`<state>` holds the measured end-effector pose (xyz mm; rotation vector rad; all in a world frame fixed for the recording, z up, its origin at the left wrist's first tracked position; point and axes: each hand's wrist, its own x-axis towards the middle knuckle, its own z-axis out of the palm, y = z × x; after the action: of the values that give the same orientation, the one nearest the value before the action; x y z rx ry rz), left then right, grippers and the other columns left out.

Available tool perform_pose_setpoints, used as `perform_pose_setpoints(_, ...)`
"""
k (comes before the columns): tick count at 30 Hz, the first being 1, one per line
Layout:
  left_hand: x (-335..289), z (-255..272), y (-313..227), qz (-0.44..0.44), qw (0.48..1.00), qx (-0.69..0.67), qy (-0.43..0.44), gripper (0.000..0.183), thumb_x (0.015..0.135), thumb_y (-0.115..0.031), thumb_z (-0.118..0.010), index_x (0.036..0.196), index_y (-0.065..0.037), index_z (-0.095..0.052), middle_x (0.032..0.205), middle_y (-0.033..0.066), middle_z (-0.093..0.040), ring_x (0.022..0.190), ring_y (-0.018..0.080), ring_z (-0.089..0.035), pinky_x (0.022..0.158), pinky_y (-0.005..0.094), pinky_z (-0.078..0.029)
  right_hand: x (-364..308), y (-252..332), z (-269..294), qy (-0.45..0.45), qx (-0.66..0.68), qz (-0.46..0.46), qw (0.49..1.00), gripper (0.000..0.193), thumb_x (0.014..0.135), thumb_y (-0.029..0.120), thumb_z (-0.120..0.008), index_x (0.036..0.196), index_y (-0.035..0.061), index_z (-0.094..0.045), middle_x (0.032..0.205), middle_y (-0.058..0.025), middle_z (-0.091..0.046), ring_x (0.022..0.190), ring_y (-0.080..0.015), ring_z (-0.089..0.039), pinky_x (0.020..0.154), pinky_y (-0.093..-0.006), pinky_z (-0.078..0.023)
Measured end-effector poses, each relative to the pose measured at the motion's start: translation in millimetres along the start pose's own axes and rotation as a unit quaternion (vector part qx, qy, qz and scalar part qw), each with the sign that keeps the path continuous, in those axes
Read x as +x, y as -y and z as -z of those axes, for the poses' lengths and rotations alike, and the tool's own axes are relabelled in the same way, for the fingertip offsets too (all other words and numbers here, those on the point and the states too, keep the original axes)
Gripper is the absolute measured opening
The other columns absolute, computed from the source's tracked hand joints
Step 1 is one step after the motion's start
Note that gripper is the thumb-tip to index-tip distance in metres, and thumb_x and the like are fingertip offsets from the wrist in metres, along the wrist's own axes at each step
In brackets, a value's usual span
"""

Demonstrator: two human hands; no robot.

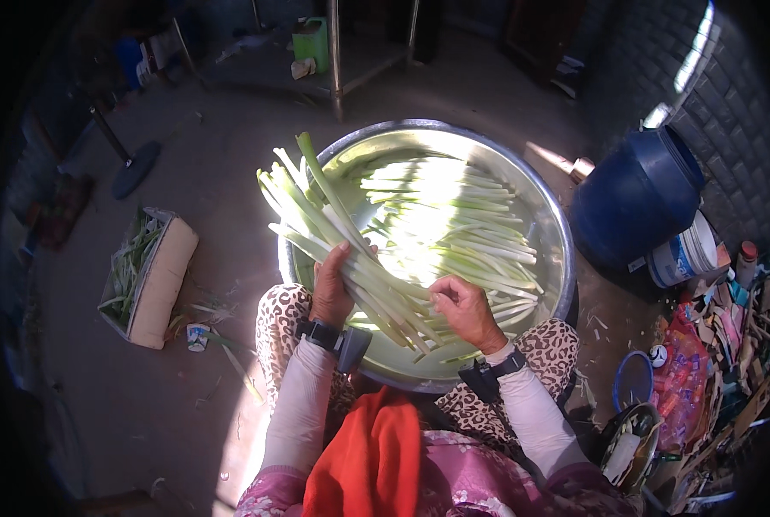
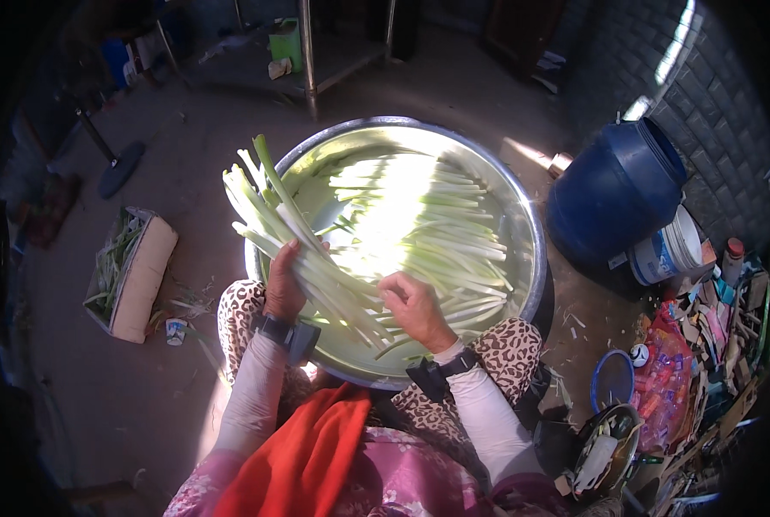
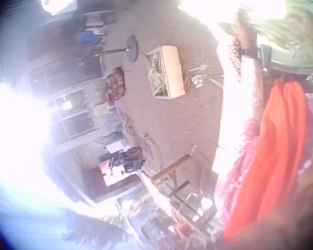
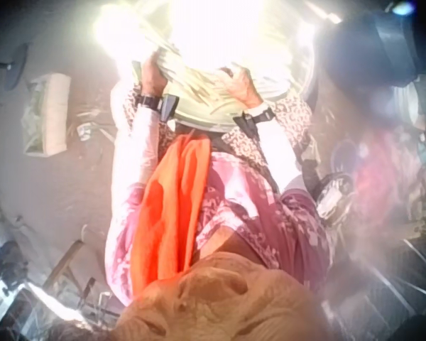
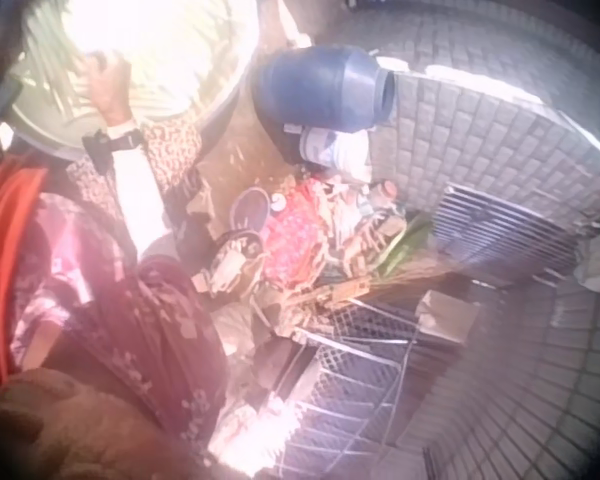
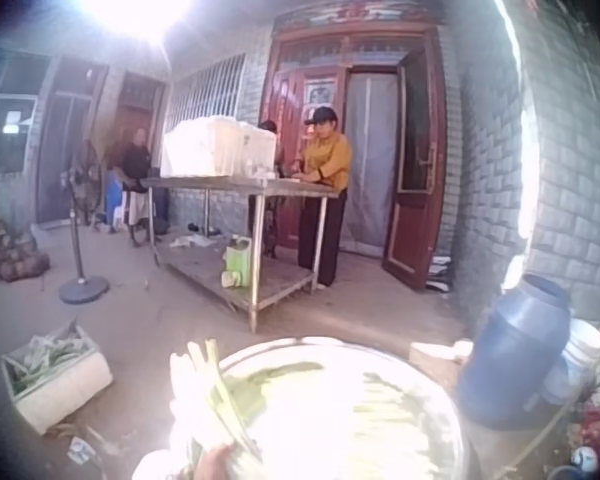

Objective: The person sorts through green onions in a basin of water by hand, picking up individual stalks. They gather a bundle of green onions and hold them while using the other hand to pull remaining stalks from the water and add them to the bundle.

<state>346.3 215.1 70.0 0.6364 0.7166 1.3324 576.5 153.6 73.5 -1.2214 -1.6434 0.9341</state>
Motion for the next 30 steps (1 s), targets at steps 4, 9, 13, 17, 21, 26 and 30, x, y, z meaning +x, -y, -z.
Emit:
perform_pose_setpoints(4,0,4,-3,0.004,1.0,-0.015,0.006,0.051,0.087,-0.035,-0.057,0.115,0.007,-0.053,0.101,0.0182,-0.064,0.096,0.0254,-0.061,0.087,0.0374,-0.049,-7,-8,7,-0.032,0.076,-0.077,0.994,0.013,0.085,0.003,-0.058,0.097,-0.0013,-0.061,0.086,-0.0055,-0.065,0.077,-0.0103,-0.062,0.069,-0.0239,-0.051)
perform_pose_setpoints(9,2,4,-1,-0.003,0.993,-0.117,-0.003,0.043,0.085,-0.024,-0.064,0.112,0.007,-0.053,0.098,0.018,-0.064,0.094,0.028,-0.064,0.085,0.0385,-0.052,-16,-14,8,-0.038,0.11,-0.1,0.988,0.012,0.088,0.005,-0.057,0.099,0.0006,-0.059,0.09,-0.0043,-0.062,0.076,-0.0093,-0.06,0.067,-0.0218,-0.05)
perform_pose_setpoints(13,4,8,2,-0.002,0.996,-0.086,-0.003,0.05,0.087,-0.035,-0.06,0.113,0.007,-0.054,0.101,0.0175,-0.064,0.098,0.0249,-0.062,0.089,0.0368,-0.049,-11,-34,17,-0.069,0.057,-0.149,0.985,0.014,0.086,0.002,-0.056,0.098,-0.0001,-0.061,0.086,-0.0054,-0.064,0.072,-0.0106,-0.061,0.066,-0.0236,-0.05)
perform_pose_setpoints(17,7,8,-12,-0.017,0.997,-0.07,0.004,0.05,0.087,-0.036,-0.06,0.112,0.007,-0.055,0.102,0.0185,-0.064,0.095,0.0234,-0.063,0.086,0.0349,-0.051,-9,-44,18,-0.081,0.038,-0.183,0.979,0.014,0.086,0.003,-0.054,0.098,0.0,-0.061,0.08,-0.0057,-0.064,0.067,-0.0105,-0.06,0.064,-0.0225,-0.049)
perform_pose_setpoints(21,14,-1,-36,-0.041,0.998,-0.034,0.015,0.049,0.086,-0.033,-0.061,0.113,0.008,-0.053,0.102,0.0188,-0.064,0.097,0.025,-0.063,0.083,0.0363,-0.052,-11,-61,16,-0.051,0.027,-0.21,0.976,0.014,0.085,0.002,-0.053,0.097,-0.0001,-0.061,0.08,-0.0063,-0.064,0.066,-0.0107,-0.059,0.061,-0.023,-0.048)
perform_pose_setpoints(26,22,-4,-58,-0.068,0.997,-0.02,0.036,0.047,0.086,-0.028,-0.062,0.117,0.006,-0.05,0.101,0.0169,-0.063,0.097,0.0278,-0.063,0.085,0.0397,-0.052,-9,-78,9,0.108,0.036,-0.285,0.952,0.018,0.085,0.003,-0.052,0.099,-0.003,-0.06,0.076,-0.0062,-0.062,0.063,-0.0098,-0.057,0.059,-0.0233,-0.048)
perform_pose_setpoints(30,28,0,-66,-0.073,0.996,-0.006,0.046,0.045,0.086,-0.027,-0.062,0.116,0.005,-0.052,0.102,0.0167,-0.064,0.098,0.0276,-0.063,0.085,0.0396,-0.052,2,-96,6,0.201,-0.103,-0.251,0.941,0.025,0.083,0.003,-0.053,0.106,-0.0029,-0.06,0.083,-0.01,-0.066,0.07,-0.016,-0.063,0.066,-0.0274,-0.051)
